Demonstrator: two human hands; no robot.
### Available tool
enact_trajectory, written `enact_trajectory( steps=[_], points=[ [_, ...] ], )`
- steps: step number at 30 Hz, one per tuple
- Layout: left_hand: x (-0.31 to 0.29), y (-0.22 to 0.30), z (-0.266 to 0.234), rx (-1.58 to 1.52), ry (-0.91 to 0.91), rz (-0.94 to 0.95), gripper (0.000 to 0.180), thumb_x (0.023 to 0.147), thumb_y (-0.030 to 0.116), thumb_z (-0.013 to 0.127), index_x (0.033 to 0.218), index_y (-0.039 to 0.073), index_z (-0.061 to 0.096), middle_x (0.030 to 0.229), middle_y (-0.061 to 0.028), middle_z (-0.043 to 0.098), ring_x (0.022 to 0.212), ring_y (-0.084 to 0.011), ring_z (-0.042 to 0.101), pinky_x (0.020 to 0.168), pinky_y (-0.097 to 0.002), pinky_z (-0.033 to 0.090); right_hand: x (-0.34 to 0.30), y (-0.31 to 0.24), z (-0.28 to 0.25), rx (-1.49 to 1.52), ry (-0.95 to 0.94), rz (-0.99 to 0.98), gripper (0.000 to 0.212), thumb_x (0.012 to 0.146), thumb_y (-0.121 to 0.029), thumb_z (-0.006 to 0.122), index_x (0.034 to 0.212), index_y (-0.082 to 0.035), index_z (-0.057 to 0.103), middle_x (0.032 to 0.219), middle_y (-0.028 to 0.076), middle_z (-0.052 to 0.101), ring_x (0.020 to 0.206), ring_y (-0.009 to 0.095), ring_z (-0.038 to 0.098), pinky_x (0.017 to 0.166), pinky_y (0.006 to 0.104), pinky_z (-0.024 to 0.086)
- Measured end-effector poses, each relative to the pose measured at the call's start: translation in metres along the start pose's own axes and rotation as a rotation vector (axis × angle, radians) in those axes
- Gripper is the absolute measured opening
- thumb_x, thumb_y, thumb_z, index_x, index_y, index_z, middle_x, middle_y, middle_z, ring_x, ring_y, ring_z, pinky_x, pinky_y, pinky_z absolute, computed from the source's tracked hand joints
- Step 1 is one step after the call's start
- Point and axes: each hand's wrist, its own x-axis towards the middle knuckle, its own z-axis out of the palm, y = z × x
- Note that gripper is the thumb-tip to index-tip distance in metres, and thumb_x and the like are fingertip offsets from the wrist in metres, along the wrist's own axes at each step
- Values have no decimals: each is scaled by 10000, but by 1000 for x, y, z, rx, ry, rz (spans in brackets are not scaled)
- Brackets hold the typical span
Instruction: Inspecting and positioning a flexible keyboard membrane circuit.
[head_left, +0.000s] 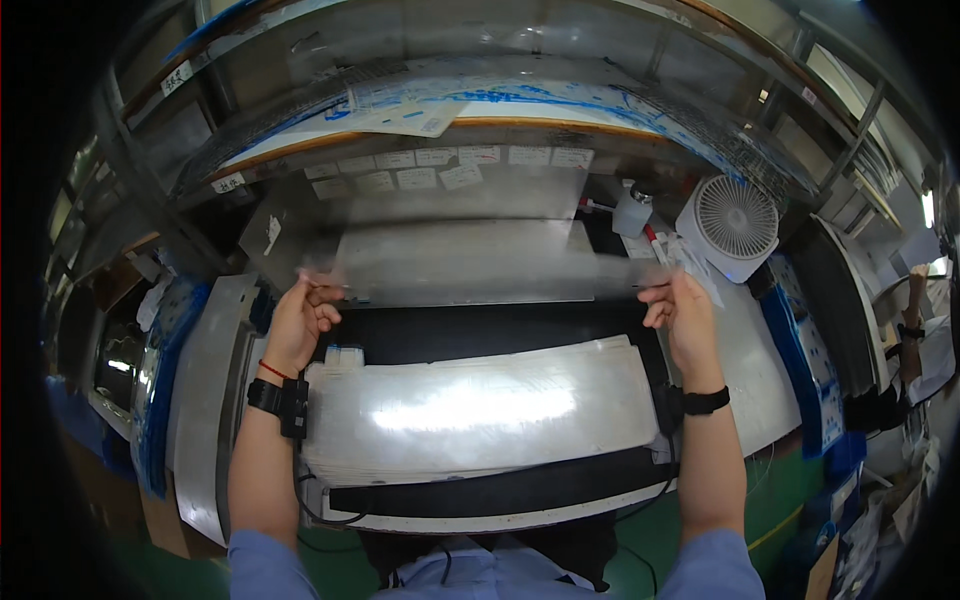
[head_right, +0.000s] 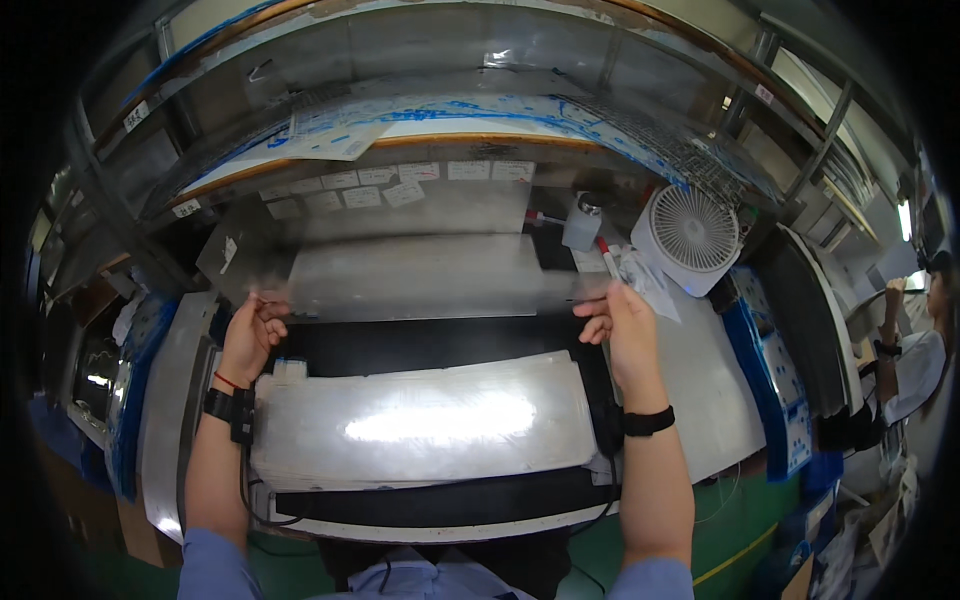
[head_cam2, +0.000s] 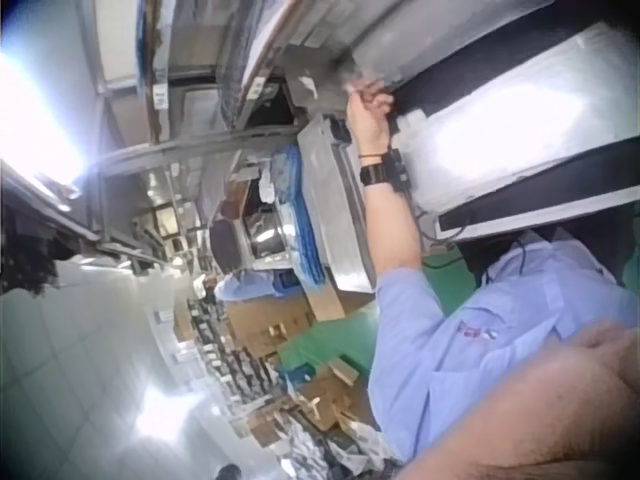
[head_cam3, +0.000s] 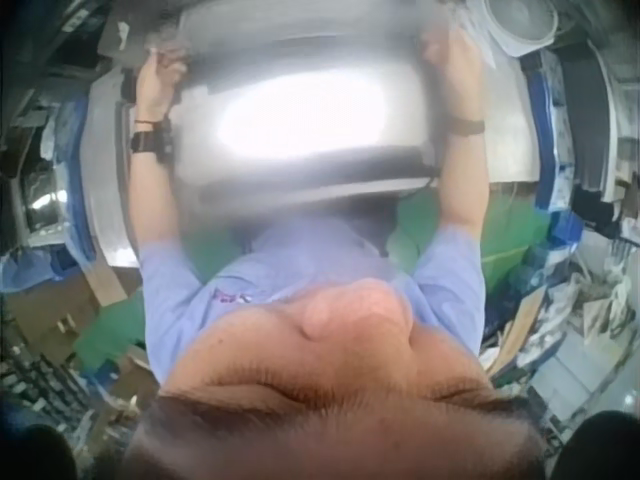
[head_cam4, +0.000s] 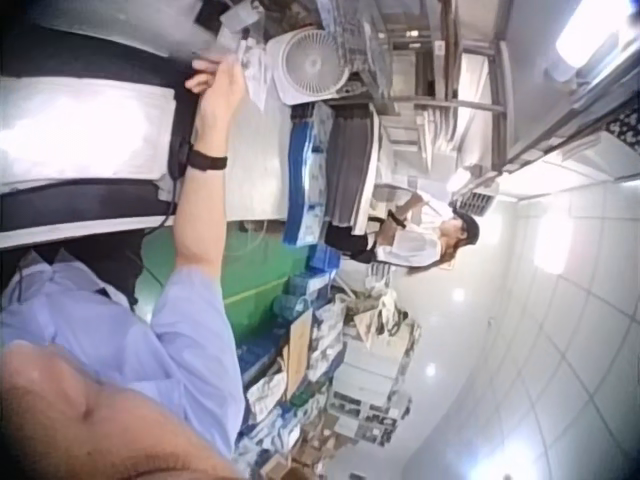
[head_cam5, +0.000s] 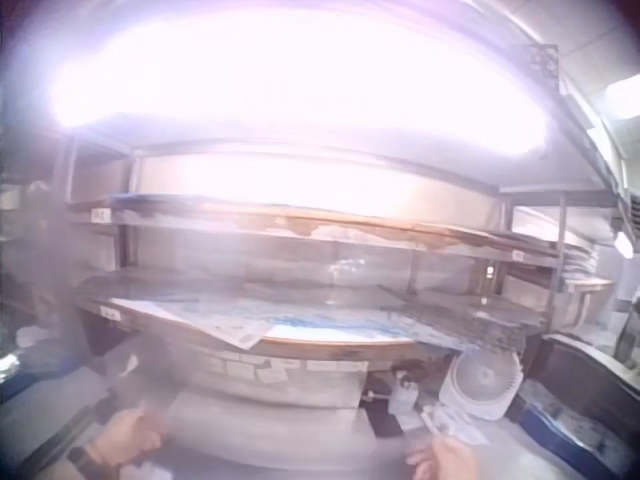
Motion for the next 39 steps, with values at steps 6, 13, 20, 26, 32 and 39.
enact_trajectory(
  steps=[6, 13, 20, 26, 32, 39],
  points=[
    [1, -3, 8, 17, -20, 22, 376, 979, 205, 460, 1307, 20, 453, 1121, -103, 619, 875, -156, 632, 761, -270, 509, 10, 18, -11, -24, -78, -99, 129, 915, -72, 567, 1027, -9, 573, 828, 26, 640, 663, 73, 590, 577, 190, 443],
    [6, -4, -5, 228, -66, -81, 357, 962, 137, 495, 1281, -17, 449, 942, -44, 637, 667, -58, 573, 567, -178, 446, 8, 16, -4, -55, -87, -129, 286, 895, -7, 564, 1178, 0, 529, 899, 24, 632, 722, 66, 574, 577, 183, 447],
    [5, -7, -7, 42, -12, -54, 278, 969, 145, 495, 1206, 0, 488, 918, -45, 627, 600, -25, 493, 524, -137, 399, 5, 11, -5, -133, -87, -66, 290, 933, -92, 536, 1206, 5, 514, 941, 41, 632, 698, 74, 575, 579, 185, 443],
    [7, -11, -10, -21, 109, -10, 510, 993, 245, 472, 1406, -9, 315, 1254, -148, 545, 983, -148, 594, 829, -232, 500, 4, 9, -4, -182, -53, -14, 290, 940, -133, 541, 1197, 1, 525, 939, 52, 640, 658, 82, 577, 581, 189, 433],
    [6, -12, -7, -37, 48, -78, 584, 998, 295, 450, 1441, -22, 237, 1412, -194, 400, 1142, -221, 550, 929, -303, 473, 0, 8, 0, -346, -190, 56, 271, 906, -127, 592, 1153, -17, 578, 942, 45, 635, 765, 81, 570, 664, 209, 449],
    [4, -11, -2, 47, 54, -113, 497, 991, 278, 464, 1386, 3, 339, 1297, -134, 487, 1021, -180, 577, 860, -278, 484, -11, -2, 7, -698, -688, -3, 408, 773, -132, 745, 1147, -38, 609, 1028, 48, 594, 897, 125, 553, 798, 253, 443]
  ],
)
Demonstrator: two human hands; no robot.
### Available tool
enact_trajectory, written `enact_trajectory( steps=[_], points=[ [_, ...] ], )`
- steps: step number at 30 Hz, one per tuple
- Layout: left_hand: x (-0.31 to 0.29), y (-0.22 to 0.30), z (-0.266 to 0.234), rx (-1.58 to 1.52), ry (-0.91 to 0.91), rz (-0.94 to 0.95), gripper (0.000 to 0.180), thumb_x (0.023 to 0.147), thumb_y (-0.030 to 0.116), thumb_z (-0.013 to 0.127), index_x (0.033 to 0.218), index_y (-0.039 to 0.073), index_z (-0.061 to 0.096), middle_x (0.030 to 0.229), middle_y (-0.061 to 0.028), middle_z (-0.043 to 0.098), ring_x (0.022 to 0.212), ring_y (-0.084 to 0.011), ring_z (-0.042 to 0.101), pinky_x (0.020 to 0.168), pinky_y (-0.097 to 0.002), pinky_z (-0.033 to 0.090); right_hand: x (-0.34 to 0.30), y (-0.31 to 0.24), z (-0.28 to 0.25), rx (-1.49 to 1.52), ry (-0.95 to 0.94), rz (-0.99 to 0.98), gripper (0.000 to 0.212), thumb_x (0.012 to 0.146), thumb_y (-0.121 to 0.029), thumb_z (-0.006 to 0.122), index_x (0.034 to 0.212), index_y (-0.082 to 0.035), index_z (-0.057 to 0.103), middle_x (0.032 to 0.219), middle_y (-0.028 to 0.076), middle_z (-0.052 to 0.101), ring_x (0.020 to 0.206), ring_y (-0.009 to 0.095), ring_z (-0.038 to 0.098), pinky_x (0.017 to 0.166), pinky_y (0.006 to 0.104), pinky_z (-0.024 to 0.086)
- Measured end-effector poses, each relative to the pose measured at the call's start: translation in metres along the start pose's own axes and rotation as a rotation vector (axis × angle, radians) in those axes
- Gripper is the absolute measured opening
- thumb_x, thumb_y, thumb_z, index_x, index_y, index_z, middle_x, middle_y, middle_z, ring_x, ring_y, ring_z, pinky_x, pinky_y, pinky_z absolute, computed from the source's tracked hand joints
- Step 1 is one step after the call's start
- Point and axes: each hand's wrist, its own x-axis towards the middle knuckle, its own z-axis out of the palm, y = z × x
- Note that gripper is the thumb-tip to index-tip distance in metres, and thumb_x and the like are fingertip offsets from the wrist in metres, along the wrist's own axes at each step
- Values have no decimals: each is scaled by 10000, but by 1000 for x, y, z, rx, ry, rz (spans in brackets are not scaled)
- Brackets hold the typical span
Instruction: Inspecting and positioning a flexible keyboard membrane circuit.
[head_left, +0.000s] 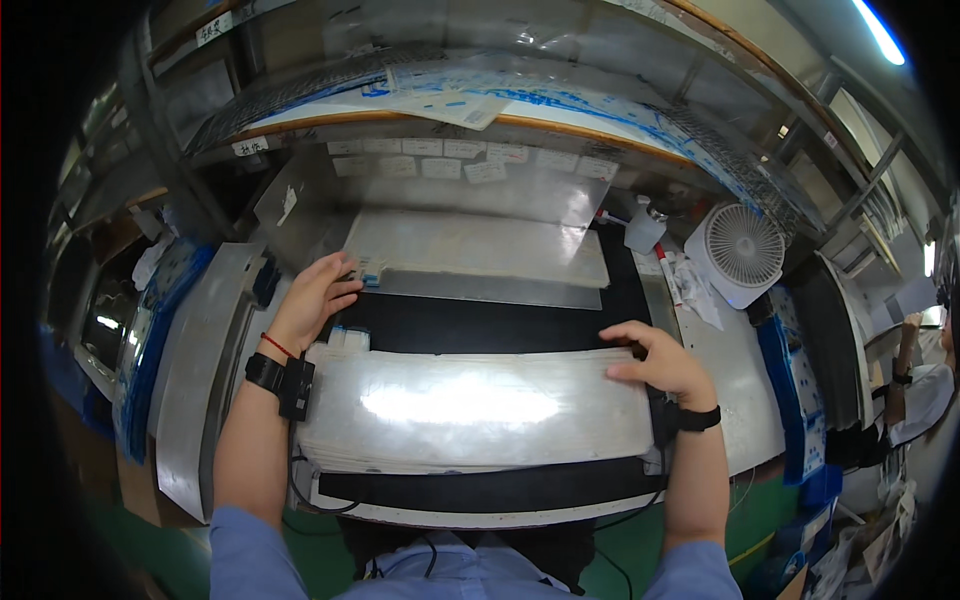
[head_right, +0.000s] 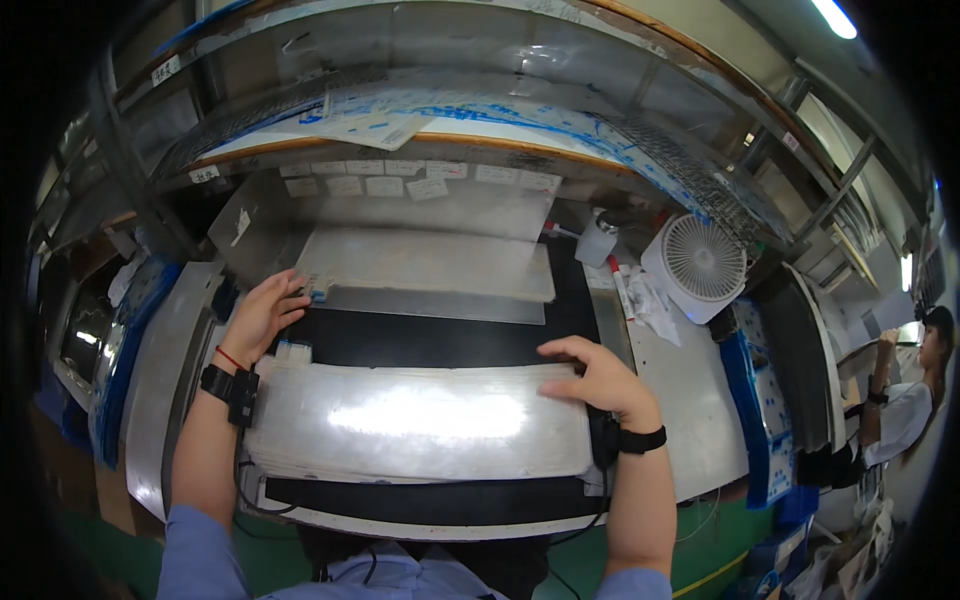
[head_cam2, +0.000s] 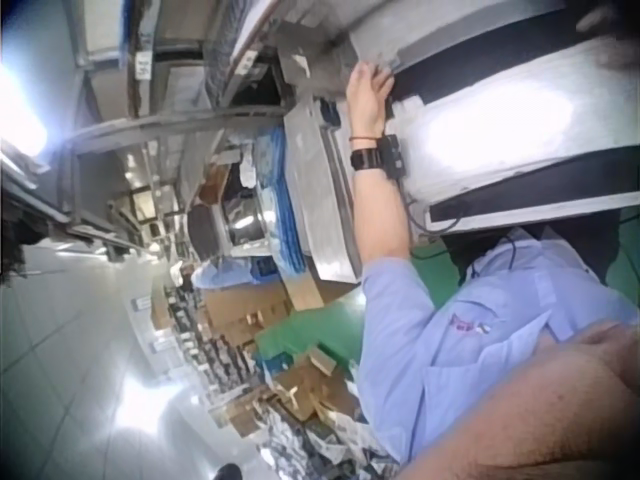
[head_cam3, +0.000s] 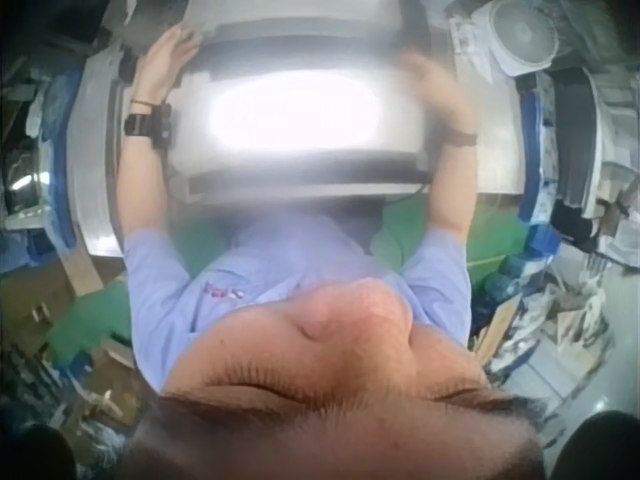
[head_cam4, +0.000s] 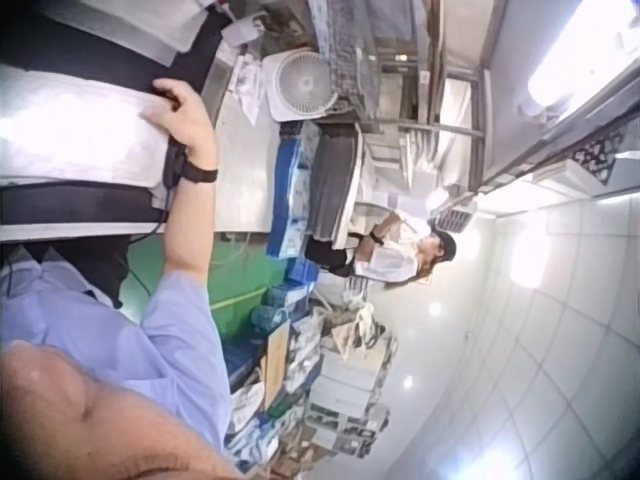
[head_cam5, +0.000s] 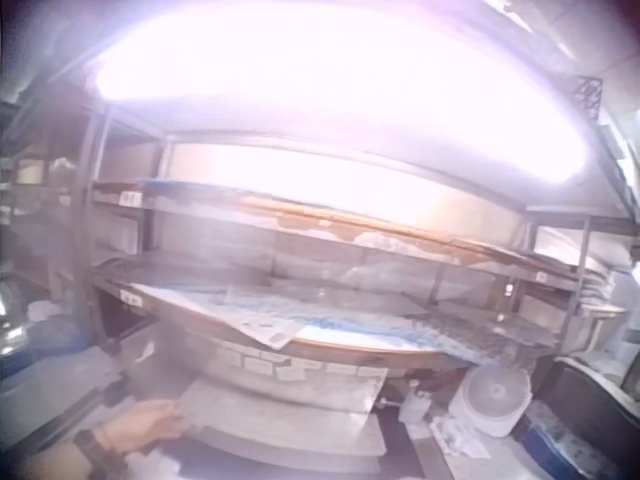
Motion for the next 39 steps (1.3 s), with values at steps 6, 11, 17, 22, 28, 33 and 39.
enact_trajectory(
  steps=[6, 11, 17, 22, 28, 33, 39],
  points=[
    [2, -3, -10, -32, 32, 17, 272, 987, 239, 460, 1181, 53, 506, 974, -30, 553, 792, -112, 551, 695, -235, 469, 1, 5, 0, -29, -65, -49, 254, 760, -117, 752, 981, -27, 666, 989, 46, 613, 924, 156, 571, 818, 274, 442],
    [-1, 4, -2, -32, 5, 6, 243, 991, 236, 454, 1147, 63, 522, 907, -20, 584, 763, -103, 555, 672, -223, 456, -1, 5, -2, -32, -4, -103, 210, 770, -107, 733, 952, -19, 676, 954, 75, 626, 879, 185, 589, 788, 282, 455],
    [-4, 4, -5, -18, -21, 8, 241, 994, 239, 446, 1140, 61, 518, 916, -29, 604, 763, -102, 563, 671, -221, 455, -2, 0, -5, -134, 142, -210, 178, 764, -142, 746, 901, -38, 700, 898, 58, 624, 780, 137, 570, 678, 254, 444],
    [-3, 0, -9, 0, -54, 15, 246, 994, 243, 447, 1139, 59, 523, 926, -33, 606, 768, -102, 565, 679, -225, 460, -2, -4, 1, -77, 108, -22, 152, 779, -159, 743, 857, -35, 698, 771, 24, 604, 659, 89, 526, 590, 237, 423],
    [-6, 2, -11, -17, -71, 13, 253, 994, 266, 457, 1118, 63, 541, 936, -30, 601, 776, -92, 564, 688, -214, 460, -1, -1, 4, -161, 182, 16, 167, 777, -173, 744, 846, -32, 687, 700, 1, 576, 613, 87, 487, 571, 237, 413],
    [-5, 2, -7, -30, -89, 4, 247, 988, 264, 474, 1116, 63, 541, 940, -26, 593, 781, -88, 561, 693, -208, 460, -2, 1, 3, -145, 234, 54, 201, 771, -172, 749, 895, -30, 678, 669, -22, 517, 618, 73, 459, 568, 235, 396],
    [-2, 1, -15, -12, -81, 19, 251, 985, 279, 484, 1106, 69, 547, 928, -17, 606, 769, -79, 566, 677, -194, 457, 0, -10, 9, 5, 299, 31, 195, 801, -138, 715, 956, -26, 674, 684, -54, 514, 634, 41, 455, 573, 207, 388]
  ],
)
